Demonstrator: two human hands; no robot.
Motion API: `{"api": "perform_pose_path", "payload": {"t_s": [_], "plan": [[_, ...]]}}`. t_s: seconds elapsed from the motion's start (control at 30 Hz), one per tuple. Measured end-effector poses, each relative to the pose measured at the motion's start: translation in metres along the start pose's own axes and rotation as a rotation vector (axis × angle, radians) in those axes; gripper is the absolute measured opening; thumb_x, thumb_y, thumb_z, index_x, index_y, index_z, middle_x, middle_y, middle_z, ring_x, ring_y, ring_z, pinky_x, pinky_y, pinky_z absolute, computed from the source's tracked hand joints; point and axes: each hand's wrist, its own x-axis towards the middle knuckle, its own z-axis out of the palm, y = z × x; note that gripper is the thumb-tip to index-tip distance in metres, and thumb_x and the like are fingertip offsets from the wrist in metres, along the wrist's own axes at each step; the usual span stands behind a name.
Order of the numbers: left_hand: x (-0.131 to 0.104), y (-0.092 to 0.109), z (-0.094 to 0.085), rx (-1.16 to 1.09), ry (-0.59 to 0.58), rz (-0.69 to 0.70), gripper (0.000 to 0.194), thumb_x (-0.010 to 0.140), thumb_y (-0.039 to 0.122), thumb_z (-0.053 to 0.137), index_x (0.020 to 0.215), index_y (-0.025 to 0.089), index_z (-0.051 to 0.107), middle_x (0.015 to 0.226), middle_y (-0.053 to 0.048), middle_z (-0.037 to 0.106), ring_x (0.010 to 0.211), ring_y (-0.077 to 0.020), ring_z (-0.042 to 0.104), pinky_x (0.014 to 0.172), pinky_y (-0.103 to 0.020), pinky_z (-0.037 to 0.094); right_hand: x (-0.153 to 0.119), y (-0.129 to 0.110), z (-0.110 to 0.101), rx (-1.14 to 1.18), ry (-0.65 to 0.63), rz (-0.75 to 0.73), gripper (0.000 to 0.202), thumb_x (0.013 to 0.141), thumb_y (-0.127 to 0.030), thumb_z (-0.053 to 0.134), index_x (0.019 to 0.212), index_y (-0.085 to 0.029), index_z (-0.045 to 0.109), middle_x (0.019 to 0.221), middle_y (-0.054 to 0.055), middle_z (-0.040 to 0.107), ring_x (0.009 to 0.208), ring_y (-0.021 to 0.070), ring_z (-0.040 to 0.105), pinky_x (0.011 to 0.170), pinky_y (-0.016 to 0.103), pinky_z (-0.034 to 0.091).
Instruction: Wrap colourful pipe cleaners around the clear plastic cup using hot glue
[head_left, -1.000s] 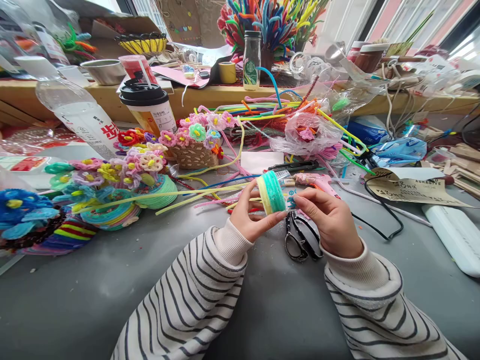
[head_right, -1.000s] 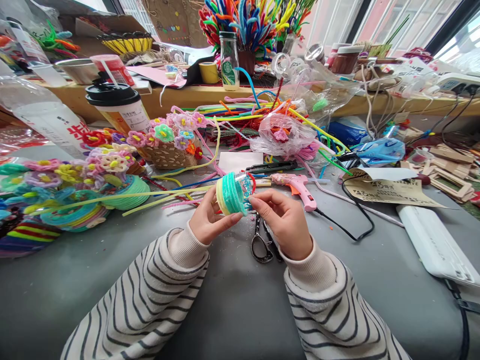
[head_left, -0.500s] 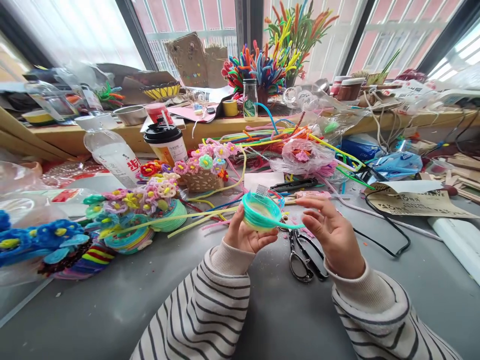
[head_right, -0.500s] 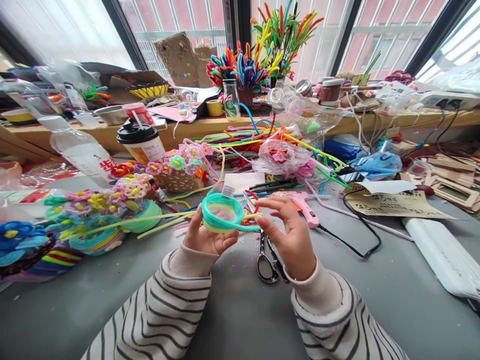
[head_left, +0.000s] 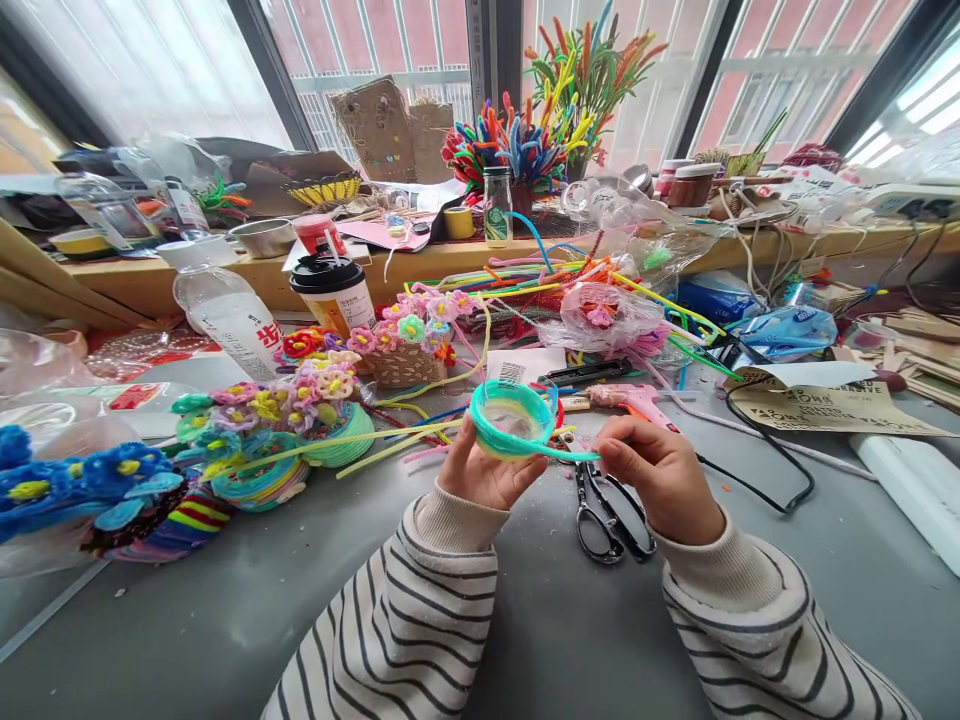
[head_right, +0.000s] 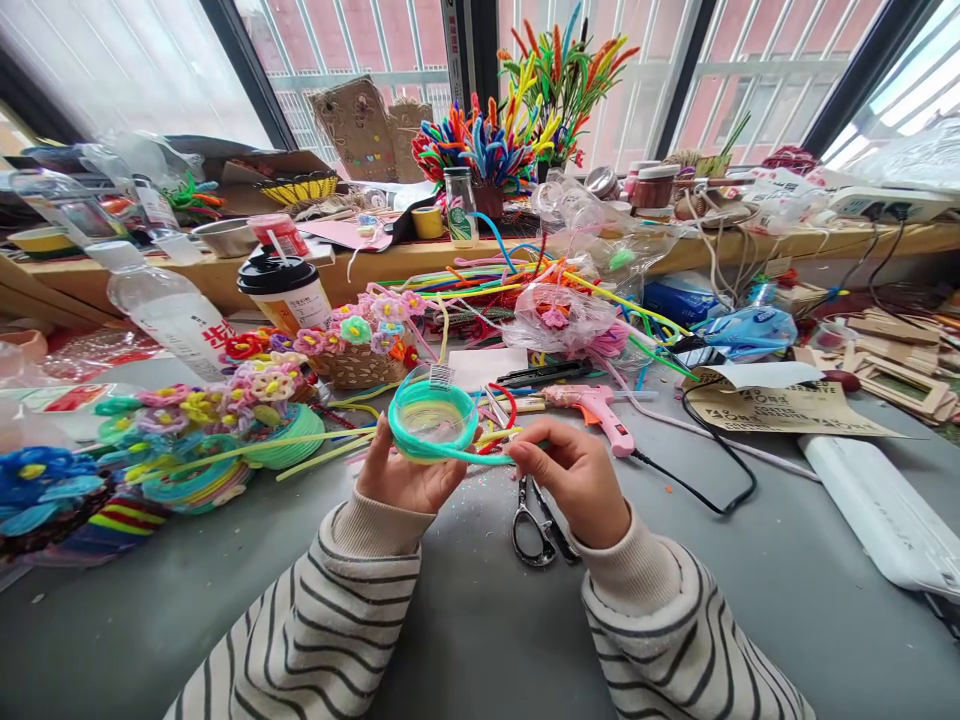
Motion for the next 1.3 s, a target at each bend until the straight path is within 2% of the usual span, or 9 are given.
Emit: {"api": "perform_pose_path", "payload": {"t_s": [0.27, 0.4, 0.5, 0.57, 0.8, 1.0, 1.13, 1.2, 1.3], "plan": [[0.000, -0.002, 0.000, 0.032, 0.129, 0.037, 0.053, 0.065, 0.053, 0.062, 0.106, 0.020, 0.054, 0.112, -0.008, 0.060, 0.101, -0.0221, 0.060, 0.100, -0.041, 0.037, 0.005, -0.002, -0.007, 0.036, 0.007, -0.022, 0.016, 0.068, -0.036, 0.068, 0.070, -0.020, 0.064, 0.057, -0.002, 0.059, 0.045, 0.0073, 0.044, 0.042, 0.021, 0.036], [0.001, 0.002, 0.001, -0.078, 0.166, 0.061, 0.050, 0.065, 0.049, 0.063, 0.104, 0.019, 0.054, 0.105, -0.007, 0.063, 0.097, -0.0204, 0.062, 0.098, -0.038, 0.039, 0.011, 0.003, -0.022, -0.034, 0.221, -0.011, 0.030, 0.076, -0.046, 0.056, 0.090, -0.022, 0.064, 0.076, 0.002, 0.064, 0.058, 0.0095, 0.050, 0.048, 0.022, 0.040], [0.002, 0.002, 0.002, -0.051, 0.189, 0.118, 0.045, 0.066, 0.048, 0.063, 0.100, 0.020, 0.057, 0.103, -0.006, 0.064, 0.098, -0.0209, 0.061, 0.095, -0.036, 0.042, 0.016, 0.009, -0.038, -0.298, 0.422, 0.031, 0.034, 0.073, -0.050, 0.058, 0.087, -0.019, 0.063, 0.081, 0.004, 0.065, 0.067, 0.0124, 0.054, 0.057, 0.024, 0.043], [0.003, -0.001, 0.002, 0.059, 0.182, 0.176, 0.046, 0.063, 0.044, 0.067, 0.100, 0.019, 0.058, 0.102, -0.007, 0.065, 0.099, -0.0238, 0.060, 0.091, -0.039, 0.045, 0.019, 0.012, -0.044, -0.388, 0.458, 0.044, 0.040, 0.070, -0.054, 0.058, 0.085, -0.018, 0.063, 0.080, 0.005, 0.066, 0.067, 0.0132, 0.055, 0.058, 0.025, 0.043], [0.012, -0.016, -0.001, 0.473, 0.076, 0.412, 0.052, 0.050, 0.027, 0.079, 0.096, 0.018, 0.056, 0.100, -0.006, 0.063, 0.097, -0.0249, 0.058, 0.088, -0.039, 0.045, 0.018, 0.014, -0.022, -0.047, -0.012, 0.168, 0.064, 0.066, -0.072, 0.045, 0.091, -0.016, 0.060, 0.074, 0.006, 0.062, 0.050, 0.0104, 0.049, 0.039, 0.022, 0.034], [0.011, -0.025, 0.000, 0.557, 0.082, 0.445, 0.072, 0.050, 0.019, 0.078, 0.113, 0.022, 0.044, 0.114, -0.010, 0.054, 0.093, -0.0255, 0.059, 0.080, -0.039, 0.048, 0.010, 0.012, -0.012, -0.289, 0.166, -0.057, 0.050, 0.066, -0.050, 0.064, 0.103, -0.020, 0.052, 0.073, -0.001, 0.048, 0.059, 0.0097, 0.046, 0.048, 0.021, 0.039], [0.009, -0.026, 0.003, 0.531, 0.025, 0.413, 0.073, 0.051, 0.018, 0.078, 0.116, 0.023, 0.046, 0.115, -0.008, 0.055, 0.101, -0.0264, 0.056, 0.085, -0.038, 0.046, 0.007, 0.007, -0.011, -0.421, 0.084, -0.088, 0.025, 0.074, -0.043, 0.059, 0.074, -0.018, 0.055, 0.059, -0.003, 0.048, 0.050, 0.0082, 0.041, 0.045, 0.021, 0.035], [0.009, -0.024, 0.003, 0.498, 0.011, 0.361, 0.072, 0.054, 0.019, 0.077, 0.119, 0.024, 0.045, 0.115, -0.008, 0.055, 0.103, -0.0257, 0.055, 0.084, -0.035, 0.047, 0.006, 0.005, -0.008, -0.519, 0.044, -0.140, 0.028, 0.078, -0.039, 0.053, 0.060, -0.017, 0.052, 0.051, -0.003, 0.046, 0.045, 0.0073, 0.038, 0.044, 0.021, 0.033], [0.009, -0.022, 0.002, 0.468, 0.015, 0.266, 0.077, 0.056, 0.019, 0.077, 0.123, 0.026, 0.041, 0.124, -0.009, 0.050, 0.106, -0.0252, 0.054, 0.084, -0.034, 0.048, 0.004, 0.006, -0.004, -0.688, 0.127, -0.306, 0.030, 0.081, -0.030, 0.049, 0.054, -0.017, 0.047, 0.047, -0.005, 0.041, 0.043, 0.0062, 0.034, 0.044, 0.021, 0.030]]}}
